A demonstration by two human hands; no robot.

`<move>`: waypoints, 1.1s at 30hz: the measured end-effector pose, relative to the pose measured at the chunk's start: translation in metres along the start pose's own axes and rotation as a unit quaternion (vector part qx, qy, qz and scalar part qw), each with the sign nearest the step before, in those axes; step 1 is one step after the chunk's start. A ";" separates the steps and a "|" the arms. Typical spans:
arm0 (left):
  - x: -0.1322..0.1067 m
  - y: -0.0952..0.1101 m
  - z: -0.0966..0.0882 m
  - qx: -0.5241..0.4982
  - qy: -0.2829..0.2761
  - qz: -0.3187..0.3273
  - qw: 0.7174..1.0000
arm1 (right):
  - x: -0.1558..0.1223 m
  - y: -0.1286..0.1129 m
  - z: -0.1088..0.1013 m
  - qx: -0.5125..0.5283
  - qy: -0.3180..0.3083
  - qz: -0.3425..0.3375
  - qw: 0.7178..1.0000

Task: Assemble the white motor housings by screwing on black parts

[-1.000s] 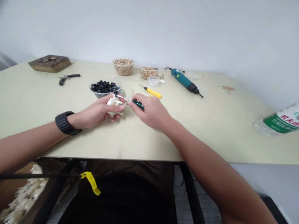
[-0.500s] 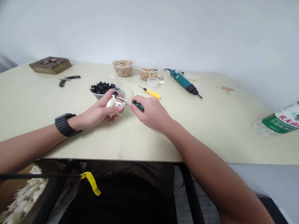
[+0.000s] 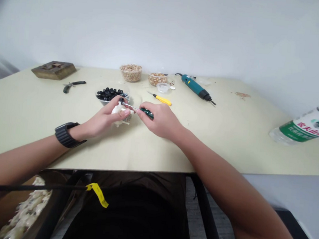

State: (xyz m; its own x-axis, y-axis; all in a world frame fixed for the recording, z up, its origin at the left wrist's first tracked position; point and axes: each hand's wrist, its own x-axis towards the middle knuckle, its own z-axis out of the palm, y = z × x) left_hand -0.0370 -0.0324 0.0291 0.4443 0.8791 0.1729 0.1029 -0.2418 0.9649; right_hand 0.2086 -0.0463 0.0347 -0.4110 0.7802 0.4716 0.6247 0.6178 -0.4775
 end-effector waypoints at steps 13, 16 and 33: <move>0.003 -0.012 0.004 -0.024 -0.018 -0.003 1.000 | 0.000 0.003 0.000 -0.036 -0.028 -0.017 0.999; 0.002 -0.011 0.000 0.008 -0.040 -0.014 0.999 | 0.000 0.006 -0.002 -0.027 -0.048 -0.009 0.998; 0.003 -0.007 -0.005 -0.009 -0.061 -0.057 0.996 | -0.004 0.001 0.004 -0.213 -0.043 -0.056 0.974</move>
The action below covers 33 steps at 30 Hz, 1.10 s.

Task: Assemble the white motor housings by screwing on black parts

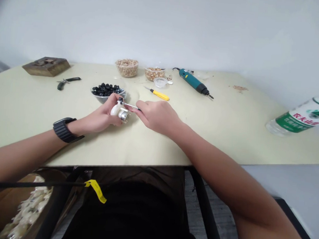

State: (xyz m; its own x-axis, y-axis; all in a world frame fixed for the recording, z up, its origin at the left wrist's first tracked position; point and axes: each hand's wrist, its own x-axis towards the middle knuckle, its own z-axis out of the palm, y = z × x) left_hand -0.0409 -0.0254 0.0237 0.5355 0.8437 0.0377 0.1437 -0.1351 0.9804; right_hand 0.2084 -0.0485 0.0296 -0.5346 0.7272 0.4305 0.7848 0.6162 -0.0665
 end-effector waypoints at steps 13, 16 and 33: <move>-0.001 -0.006 -0.003 0.089 -0.008 0.055 0.994 | -0.003 -0.001 0.014 0.073 0.058 0.036 0.995; 0.000 -0.007 -0.003 0.081 -0.010 0.051 0.995 | -0.002 -0.004 0.013 0.151 0.052 0.058 0.986; -0.002 0.007 0.006 -0.086 0.007 -0.039 0.996 | 0.004 -0.007 0.010 0.166 0.036 0.085 0.982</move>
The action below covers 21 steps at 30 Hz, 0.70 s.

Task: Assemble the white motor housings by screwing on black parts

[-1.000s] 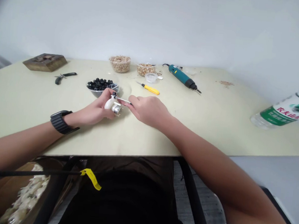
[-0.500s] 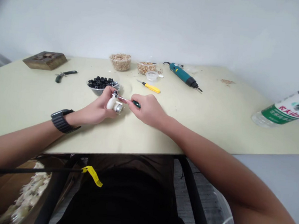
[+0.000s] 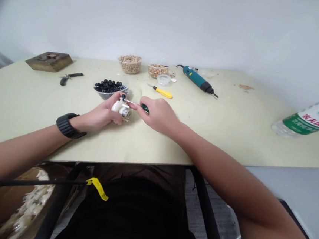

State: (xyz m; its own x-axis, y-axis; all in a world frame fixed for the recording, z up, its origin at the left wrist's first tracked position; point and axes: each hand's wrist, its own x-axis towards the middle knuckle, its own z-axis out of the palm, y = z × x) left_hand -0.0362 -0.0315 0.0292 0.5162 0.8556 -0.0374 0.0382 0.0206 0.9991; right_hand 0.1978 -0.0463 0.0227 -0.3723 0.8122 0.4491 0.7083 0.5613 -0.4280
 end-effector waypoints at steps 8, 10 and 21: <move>0.001 -0.003 -0.002 -0.030 0.003 -0.003 1.000 | -0.001 0.003 0.003 -0.118 0.018 -0.031 0.992; 0.002 -0.004 -0.003 -0.038 0.000 -0.002 0.999 | -0.001 0.003 0.002 -0.124 0.020 -0.035 0.991; 0.003 -0.009 -0.006 -0.044 -0.011 -0.009 0.999 | -0.002 0.001 -0.002 -0.103 0.009 -0.025 0.994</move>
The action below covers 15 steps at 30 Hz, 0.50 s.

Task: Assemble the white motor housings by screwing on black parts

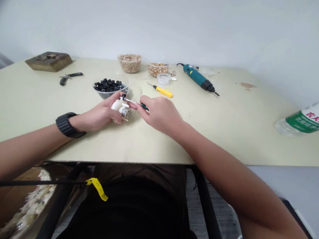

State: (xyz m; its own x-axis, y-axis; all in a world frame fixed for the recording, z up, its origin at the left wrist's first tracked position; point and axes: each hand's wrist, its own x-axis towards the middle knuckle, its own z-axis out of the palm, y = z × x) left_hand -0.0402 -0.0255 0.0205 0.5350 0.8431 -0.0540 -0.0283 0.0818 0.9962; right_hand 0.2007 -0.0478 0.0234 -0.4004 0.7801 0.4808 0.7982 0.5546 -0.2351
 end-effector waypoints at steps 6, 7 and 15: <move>0.000 0.001 0.000 -0.010 0.006 -0.010 1.000 | 0.000 0.000 -0.003 0.038 -0.002 0.015 0.999; 0.000 0.002 0.001 -0.016 0.006 -0.010 1.000 | 0.001 0.000 -0.003 0.038 -0.001 0.017 0.999; -0.003 0.011 0.006 -0.069 -0.011 -0.027 0.997 | 0.001 -0.001 -0.007 0.030 0.031 0.019 0.999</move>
State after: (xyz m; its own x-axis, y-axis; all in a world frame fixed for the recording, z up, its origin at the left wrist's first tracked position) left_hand -0.0367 -0.0308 0.0316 0.5577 0.8236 -0.1033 -0.1146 0.1996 0.9732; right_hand 0.2025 -0.0493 0.0298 -0.3409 0.7826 0.5208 0.7835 0.5427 -0.3026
